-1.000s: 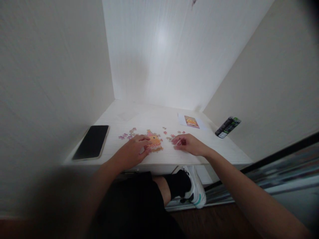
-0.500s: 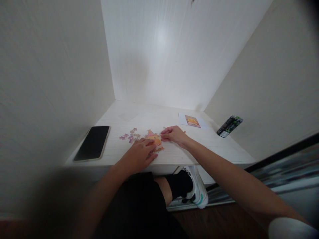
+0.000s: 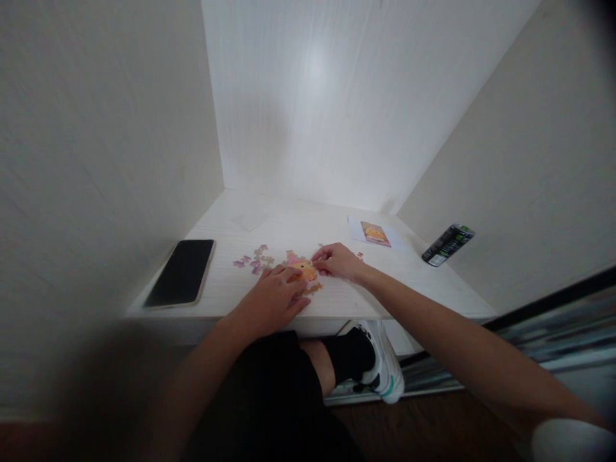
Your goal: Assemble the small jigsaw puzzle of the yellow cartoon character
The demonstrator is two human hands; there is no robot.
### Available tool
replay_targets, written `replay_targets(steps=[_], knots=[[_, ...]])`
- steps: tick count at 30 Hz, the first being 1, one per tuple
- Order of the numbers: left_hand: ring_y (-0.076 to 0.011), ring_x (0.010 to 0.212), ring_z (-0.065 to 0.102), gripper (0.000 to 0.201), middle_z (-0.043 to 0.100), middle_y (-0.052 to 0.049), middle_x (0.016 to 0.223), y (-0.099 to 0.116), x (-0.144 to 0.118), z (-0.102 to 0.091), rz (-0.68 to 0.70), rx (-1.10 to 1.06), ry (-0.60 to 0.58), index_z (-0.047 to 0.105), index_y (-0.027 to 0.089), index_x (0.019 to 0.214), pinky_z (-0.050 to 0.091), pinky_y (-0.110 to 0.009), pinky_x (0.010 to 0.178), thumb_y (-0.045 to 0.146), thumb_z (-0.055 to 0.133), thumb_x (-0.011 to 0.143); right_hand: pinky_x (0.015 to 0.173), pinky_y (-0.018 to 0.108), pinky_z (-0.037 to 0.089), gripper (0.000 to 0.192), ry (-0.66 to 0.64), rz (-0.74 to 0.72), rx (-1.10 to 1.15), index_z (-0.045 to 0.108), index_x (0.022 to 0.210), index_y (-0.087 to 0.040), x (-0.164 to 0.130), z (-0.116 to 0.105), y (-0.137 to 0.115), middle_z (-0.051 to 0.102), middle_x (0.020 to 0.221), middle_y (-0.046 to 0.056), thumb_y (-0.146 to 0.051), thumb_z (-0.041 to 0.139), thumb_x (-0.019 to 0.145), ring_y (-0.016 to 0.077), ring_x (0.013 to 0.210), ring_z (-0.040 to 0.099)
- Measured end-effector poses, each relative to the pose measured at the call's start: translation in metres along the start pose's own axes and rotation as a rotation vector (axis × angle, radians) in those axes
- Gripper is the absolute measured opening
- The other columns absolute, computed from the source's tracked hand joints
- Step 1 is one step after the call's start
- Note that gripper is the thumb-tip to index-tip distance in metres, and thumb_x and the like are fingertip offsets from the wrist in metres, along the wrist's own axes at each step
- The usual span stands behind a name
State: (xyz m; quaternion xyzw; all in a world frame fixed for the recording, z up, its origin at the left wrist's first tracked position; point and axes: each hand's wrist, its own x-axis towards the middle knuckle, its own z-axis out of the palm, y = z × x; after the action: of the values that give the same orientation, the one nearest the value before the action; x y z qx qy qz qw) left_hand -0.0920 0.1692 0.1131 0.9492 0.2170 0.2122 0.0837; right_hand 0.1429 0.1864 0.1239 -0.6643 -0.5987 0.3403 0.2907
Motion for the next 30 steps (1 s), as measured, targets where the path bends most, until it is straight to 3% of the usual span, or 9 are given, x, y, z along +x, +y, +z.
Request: replay_targets(steps=[8,16,30], knots=[[-0.0268,0.113,0.053,0.026,0.059,-0.009,0.124,0.0,0.001,-0.002,-0.009,0.014,-0.017,0.065,0.023,0.113,0.041,-0.046,0.099,0.036,0.051,0.095,0.048,0.021,0.04,0.011,-0.061,-0.011,-0.002,0.072,0.081,-0.014,0.0,-0.009,-0.001,0.068,0.064,0.002,-0.02,0.072,0.073,0.0093,0.05,0.055],[-0.0272,0.116,0.052,0.029,0.059,-0.009,0.125,-0.001,0.001,-0.001,-0.011,0.016,-0.036,0.064,0.024,0.117,0.041,-0.047,0.099,0.035,0.05,0.095,0.046,0.021,0.036,0.014,-0.208,-0.034,0.066,0.07,0.082,-0.013,-0.021,-0.017,0.002,0.067,0.067,0.002,-0.024,0.073,0.074,0.0082,0.051,0.055],[-0.0265,0.116,0.052,0.029,0.058,-0.01,0.126,-0.001,0.002,-0.001,-0.012,0.028,-0.035,0.064,0.023,0.117,0.042,-0.045,0.099,0.036,0.05,0.095,0.05,0.022,0.041,0.007,-0.163,-0.079,-0.141,0.068,0.08,-0.015,-0.017,-0.014,0.001,0.065,0.064,-0.001,-0.02,0.068,0.076,0.009,0.051,0.056]])
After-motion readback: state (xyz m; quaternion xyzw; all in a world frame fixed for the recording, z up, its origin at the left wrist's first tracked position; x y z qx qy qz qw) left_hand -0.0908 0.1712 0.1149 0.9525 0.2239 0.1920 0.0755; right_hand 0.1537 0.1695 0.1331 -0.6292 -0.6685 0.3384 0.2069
